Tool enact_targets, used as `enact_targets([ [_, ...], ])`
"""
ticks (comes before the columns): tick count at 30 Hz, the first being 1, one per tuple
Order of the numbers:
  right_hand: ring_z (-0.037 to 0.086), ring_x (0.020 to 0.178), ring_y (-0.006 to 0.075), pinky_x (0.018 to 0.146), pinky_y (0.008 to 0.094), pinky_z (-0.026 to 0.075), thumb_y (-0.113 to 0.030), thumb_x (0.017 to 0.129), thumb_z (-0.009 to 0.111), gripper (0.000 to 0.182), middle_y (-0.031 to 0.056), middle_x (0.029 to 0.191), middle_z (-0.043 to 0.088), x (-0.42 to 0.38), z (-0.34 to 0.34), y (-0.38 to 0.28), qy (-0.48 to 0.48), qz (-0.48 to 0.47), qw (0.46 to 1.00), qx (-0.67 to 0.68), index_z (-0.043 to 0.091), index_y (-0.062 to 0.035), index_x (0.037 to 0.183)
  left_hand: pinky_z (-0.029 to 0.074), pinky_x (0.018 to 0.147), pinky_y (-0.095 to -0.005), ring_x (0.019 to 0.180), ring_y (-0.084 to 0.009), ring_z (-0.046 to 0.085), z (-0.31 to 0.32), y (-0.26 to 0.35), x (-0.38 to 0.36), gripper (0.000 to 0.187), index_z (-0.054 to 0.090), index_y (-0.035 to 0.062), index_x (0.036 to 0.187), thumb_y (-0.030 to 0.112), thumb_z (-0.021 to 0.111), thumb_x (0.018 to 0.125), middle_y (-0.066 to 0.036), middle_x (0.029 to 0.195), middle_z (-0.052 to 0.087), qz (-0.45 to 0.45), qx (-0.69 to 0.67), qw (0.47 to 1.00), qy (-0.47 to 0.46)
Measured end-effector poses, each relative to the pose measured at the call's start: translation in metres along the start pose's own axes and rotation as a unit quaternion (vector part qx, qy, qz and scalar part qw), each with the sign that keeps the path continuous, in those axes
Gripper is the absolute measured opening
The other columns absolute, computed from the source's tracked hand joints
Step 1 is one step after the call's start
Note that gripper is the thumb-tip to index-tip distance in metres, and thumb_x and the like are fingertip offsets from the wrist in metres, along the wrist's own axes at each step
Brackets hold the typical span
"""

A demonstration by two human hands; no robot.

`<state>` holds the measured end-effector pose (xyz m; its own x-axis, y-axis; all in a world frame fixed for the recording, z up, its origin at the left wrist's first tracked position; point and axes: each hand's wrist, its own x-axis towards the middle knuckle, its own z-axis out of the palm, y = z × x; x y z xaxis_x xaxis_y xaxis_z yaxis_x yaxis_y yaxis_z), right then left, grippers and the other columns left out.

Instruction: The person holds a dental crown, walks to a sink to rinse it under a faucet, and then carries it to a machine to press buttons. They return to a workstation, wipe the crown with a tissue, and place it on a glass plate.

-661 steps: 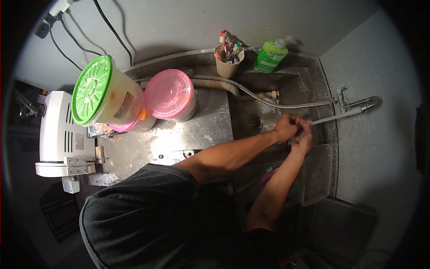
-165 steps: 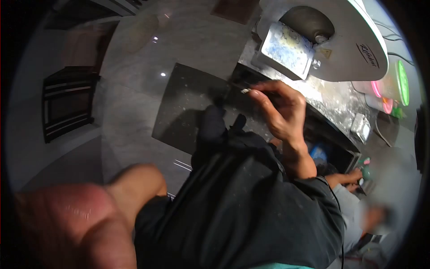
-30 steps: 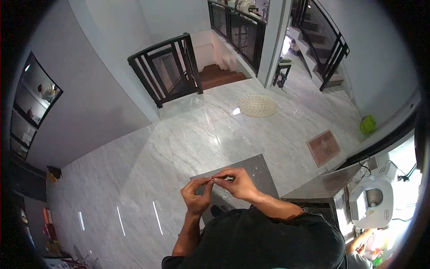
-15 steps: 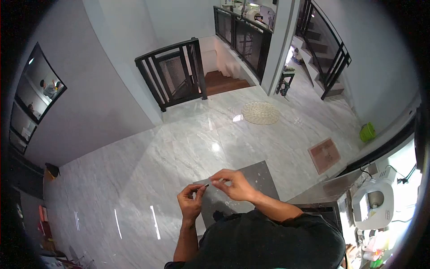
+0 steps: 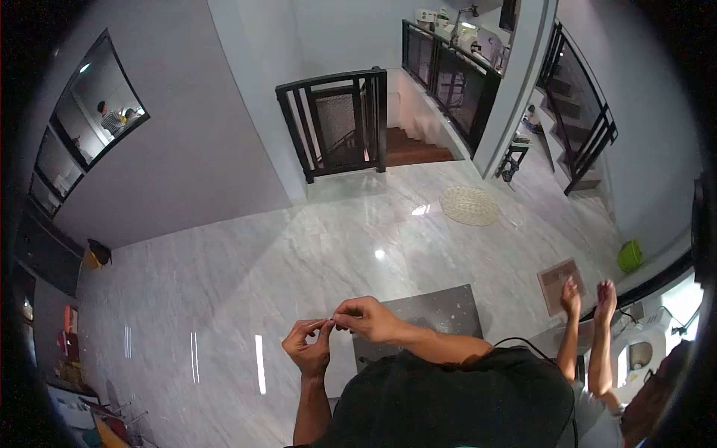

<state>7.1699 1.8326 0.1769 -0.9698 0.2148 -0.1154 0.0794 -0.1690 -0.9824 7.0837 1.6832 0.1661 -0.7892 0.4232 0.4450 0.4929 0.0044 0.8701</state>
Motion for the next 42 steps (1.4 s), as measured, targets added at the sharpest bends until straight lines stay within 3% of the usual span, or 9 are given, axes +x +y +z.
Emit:
enact_targets([
  [6, 0.053, 0.072, 0.0086, 0.062, 0.0256, 0.044, -0.023, 0.095, 0.062, 0.024, 0.0017, 0.078, 0.061, 0.045, 0.018, -0.003, -0.068, 0.018, 0.997, 0.017, 0.066, -0.0003, 0.096, 0.044, 0.061, -0.0264, 0.071, -0.0142, 0.061, -0.021, -0.019, 0.009, 0.016, 0.072, 0.0013, 0.095, 0.002, 0.074, 0.080, -0.008, 0.080, 0.067, -0.048, -0.004, 0.998, 0.045],
  [12, 0.055, 0.078, 0.0099, 0.069, 0.0265, 0.046, -0.022, 0.096, 0.060, 0.022, 0.0015, 0.082, 0.062, 0.111, 0.019, 0.005, -0.129, 0.063, 0.990, 0.014, 0.065, -0.0006, 0.096, 0.044, 0.062, -0.0253, 0.068, -0.0125, 0.056, -0.034, -0.045, 0.049, 0.006, 0.071, -0.0001, 0.088, 0.002, 0.072, 0.083, -0.006, 0.078, 0.066, -0.035, 0.060, 0.996, 0.052],
  [20, 0.054, 0.080, 0.0086, 0.069, 0.0259, 0.045, -0.023, 0.095, 0.061, 0.021, 0.0005, 0.085, 0.062, 0.248, 0.016, -0.013, -0.147, 0.056, 0.987, 0.030, 0.064, -0.0024, 0.096, 0.042, 0.057, -0.0275, 0.066, -0.0151, 0.058, -0.043, -0.101, 0.158, 0.008, 0.071, 0.0007, 0.084, 0.004, 0.077, 0.078, -0.009, 0.076, 0.068, -0.075, 0.111, 0.983, 0.123],
  [27, 0.054, 0.086, 0.0090, 0.070, 0.0267, 0.046, -0.022, 0.097, 0.058, 0.018, 0.0004, 0.089, 0.061, 0.382, 0.041, -0.038, -0.162, 0.047, 0.984, 0.057, 0.060, -0.0040, 0.098, 0.042, 0.057, -0.0258, 0.066, -0.0148, 0.057, -0.078, -0.146, 0.269, 0.009, 0.071, 0.0010, 0.090, -0.001, 0.071, 0.081, -0.009, 0.082, 0.067, -0.013, 0.174, 0.977, 0.124],
  [31, 0.056, 0.090, 0.0103, 0.074, 0.0289, 0.049, -0.023, 0.099, 0.054, 0.019, 0.0026, 0.092, 0.062, 0.453, 0.074, -0.031, -0.157, 0.060, 0.984, 0.058, 0.055, -0.0036, 0.098, 0.045, 0.057, -0.0275, 0.076, -0.0182, 0.061, -0.119, -0.184, 0.305, 0.010, 0.071, 0.0007, 0.093, 0.000, 0.068, 0.083, -0.011, 0.092, 0.067, -0.001, 0.207, 0.970, 0.125],
  [35, 0.059, 0.085, 0.0119, 0.074, 0.0294, 0.050, -0.021, 0.100, 0.052, 0.017, 0.0050, 0.093, 0.063, 0.510, 0.111, -0.023, -0.180, 0.086, 0.972, 0.127, 0.052, -0.0035, 0.096, 0.048, 0.064, -0.0278, 0.080, -0.0180, 0.061, -0.177, -0.226, 0.325, 0.006, 0.067, -0.0022, 0.089, 0.003, 0.066, 0.086, -0.011, 0.092, 0.065, -0.097, 0.159, 0.973, 0.139],
  [37, 0.060, 0.082, 0.0128, 0.072, 0.0294, 0.051, -0.020, 0.100, 0.051, 0.017, 0.0060, 0.093, 0.063, 0.545, 0.137, -0.018, -0.195, 0.105, 0.964, 0.145, 0.050, -0.0035, 0.095, 0.049, 0.069, -0.0286, 0.080, -0.0178, 0.060, -0.211, -0.266, 0.343, 0.007, 0.065, -0.0040, 0.088, 0.003, 0.065, 0.087, -0.010, 0.089, 0.064, -0.097, 0.110, 0.978, 0.148],
  [42, 0.060, 0.078, 0.0122, 0.067, 0.0290, 0.052, -0.019, 0.100, 0.052, 0.018, 0.0065, 0.090, 0.063, 0.631, 0.220, 0.014, -0.174, 0.061, 0.982, 0.048, 0.054, -0.0014, 0.102, 0.050, 0.072, -0.0295, 0.081, -0.0190, 0.061, -0.326, -0.327, 0.396, 0.009, 0.067, -0.0051, 0.092, -0.001, 0.066, 0.084, -0.012, 0.088, 0.064, -0.129, 0.076, 0.984, 0.099],
])
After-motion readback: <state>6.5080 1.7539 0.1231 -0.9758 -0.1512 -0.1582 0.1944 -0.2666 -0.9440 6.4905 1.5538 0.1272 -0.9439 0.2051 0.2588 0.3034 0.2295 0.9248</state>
